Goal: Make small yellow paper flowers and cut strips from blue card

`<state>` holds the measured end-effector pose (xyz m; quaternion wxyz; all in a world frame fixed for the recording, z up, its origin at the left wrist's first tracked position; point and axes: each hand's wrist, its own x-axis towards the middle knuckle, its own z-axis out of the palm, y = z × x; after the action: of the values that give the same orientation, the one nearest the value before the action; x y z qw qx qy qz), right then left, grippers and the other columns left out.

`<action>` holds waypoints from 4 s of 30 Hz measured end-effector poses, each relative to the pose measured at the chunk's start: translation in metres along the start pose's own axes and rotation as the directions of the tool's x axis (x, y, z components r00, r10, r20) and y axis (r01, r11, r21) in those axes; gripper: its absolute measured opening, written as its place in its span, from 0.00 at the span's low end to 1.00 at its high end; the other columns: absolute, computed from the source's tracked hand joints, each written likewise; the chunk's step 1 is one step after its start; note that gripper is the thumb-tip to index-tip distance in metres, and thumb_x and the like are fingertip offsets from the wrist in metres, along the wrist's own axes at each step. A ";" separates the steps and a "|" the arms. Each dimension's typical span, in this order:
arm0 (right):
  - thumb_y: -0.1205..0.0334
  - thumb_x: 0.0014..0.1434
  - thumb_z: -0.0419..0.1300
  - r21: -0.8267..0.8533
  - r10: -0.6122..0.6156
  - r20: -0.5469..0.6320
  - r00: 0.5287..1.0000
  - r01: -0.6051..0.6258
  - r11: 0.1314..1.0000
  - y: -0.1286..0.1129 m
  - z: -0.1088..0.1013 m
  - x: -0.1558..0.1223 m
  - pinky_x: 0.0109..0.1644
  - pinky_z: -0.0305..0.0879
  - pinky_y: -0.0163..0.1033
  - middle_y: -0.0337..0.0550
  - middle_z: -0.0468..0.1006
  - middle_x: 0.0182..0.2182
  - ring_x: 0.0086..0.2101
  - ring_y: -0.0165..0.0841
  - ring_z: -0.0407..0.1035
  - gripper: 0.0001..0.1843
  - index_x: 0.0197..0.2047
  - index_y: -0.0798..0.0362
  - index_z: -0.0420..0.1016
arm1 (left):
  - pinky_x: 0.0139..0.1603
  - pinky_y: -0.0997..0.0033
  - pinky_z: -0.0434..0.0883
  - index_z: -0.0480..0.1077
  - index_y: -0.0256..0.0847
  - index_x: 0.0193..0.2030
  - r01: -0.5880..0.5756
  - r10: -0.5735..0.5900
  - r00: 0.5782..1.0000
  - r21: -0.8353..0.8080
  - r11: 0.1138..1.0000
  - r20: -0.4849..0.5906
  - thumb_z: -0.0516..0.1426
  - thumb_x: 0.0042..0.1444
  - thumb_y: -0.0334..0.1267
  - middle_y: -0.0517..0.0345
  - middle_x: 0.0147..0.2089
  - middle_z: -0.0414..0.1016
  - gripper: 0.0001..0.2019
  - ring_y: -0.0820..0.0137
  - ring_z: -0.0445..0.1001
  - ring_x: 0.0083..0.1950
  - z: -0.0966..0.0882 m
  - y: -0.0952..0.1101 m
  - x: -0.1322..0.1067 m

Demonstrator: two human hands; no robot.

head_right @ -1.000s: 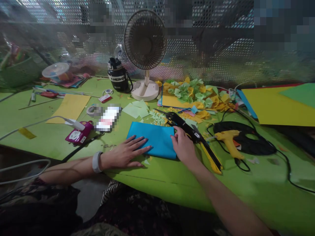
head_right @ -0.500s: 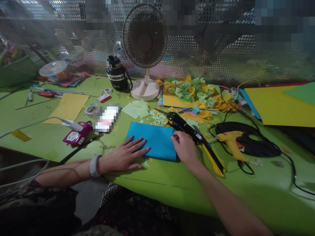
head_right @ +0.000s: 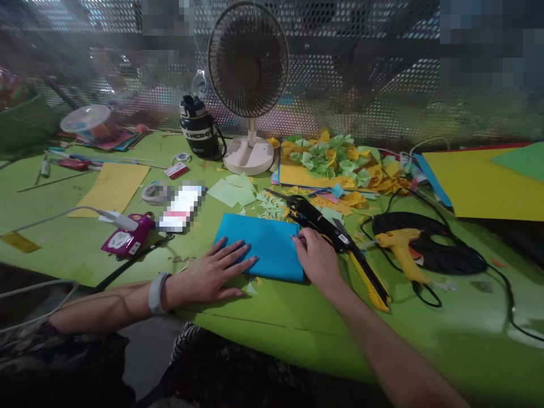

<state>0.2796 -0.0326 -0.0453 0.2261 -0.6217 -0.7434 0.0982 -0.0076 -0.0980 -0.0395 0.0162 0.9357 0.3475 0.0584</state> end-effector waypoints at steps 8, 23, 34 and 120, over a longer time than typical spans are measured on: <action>0.51 0.63 0.56 0.009 0.091 0.078 0.993 -0.092 0.996 -0.005 -0.004 0.001 0.35 0.63 0.41 0.45 0.80 0.31 0.32 0.40 0.74 0.12 0.34 0.49 0.70 | 0.74 0.39 0.49 0.52 0.45 0.75 0.012 -0.012 1.000 0.012 1.000 0.004 0.44 0.67 0.64 0.43 0.75 0.56 0.37 0.50 0.53 0.76 -0.001 0.002 -0.002; 0.59 0.65 0.56 0.008 0.213 0.193 0.958 -0.219 0.976 -0.020 -0.017 0.002 0.33 0.62 0.39 0.41 0.80 0.30 0.31 0.39 0.75 0.16 0.55 0.53 0.69 | 0.75 0.40 0.49 0.51 0.46 0.76 -0.014 0.014 0.999 0.020 1.000 -0.031 0.46 0.66 0.63 0.45 0.75 0.56 0.37 0.51 0.53 0.76 0.001 -0.001 -0.005; 0.57 0.65 0.55 0.051 0.164 0.114 0.980 -0.170 0.984 -0.015 -0.012 -0.002 0.31 0.61 0.39 0.41 0.80 0.31 0.31 0.39 0.76 0.15 0.54 0.50 0.67 | 0.76 0.41 0.45 0.51 0.43 0.76 -0.022 0.026 0.998 0.066 0.998 -0.065 0.46 0.67 0.62 0.45 0.75 0.57 0.37 0.51 0.52 0.77 0.000 -0.001 -0.004; 0.54 0.57 0.71 0.124 0.072 0.820 0.568 -0.299 0.946 -0.091 -0.012 0.031 0.18 0.54 0.27 0.36 0.75 0.17 0.19 0.24 0.71 0.21 0.24 0.55 0.67 | 0.30 0.73 0.72 0.73 0.36 0.30 0.721 -0.410 0.693 -0.593 0.360 0.593 0.63 0.55 0.41 0.59 0.23 0.75 0.10 0.74 0.73 0.23 -0.031 -0.027 0.061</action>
<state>0.2012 -0.0234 0.0111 -0.0707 -0.5506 -0.6760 0.4846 0.0168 -0.0380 -0.0044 0.5095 0.6352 0.5796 0.0321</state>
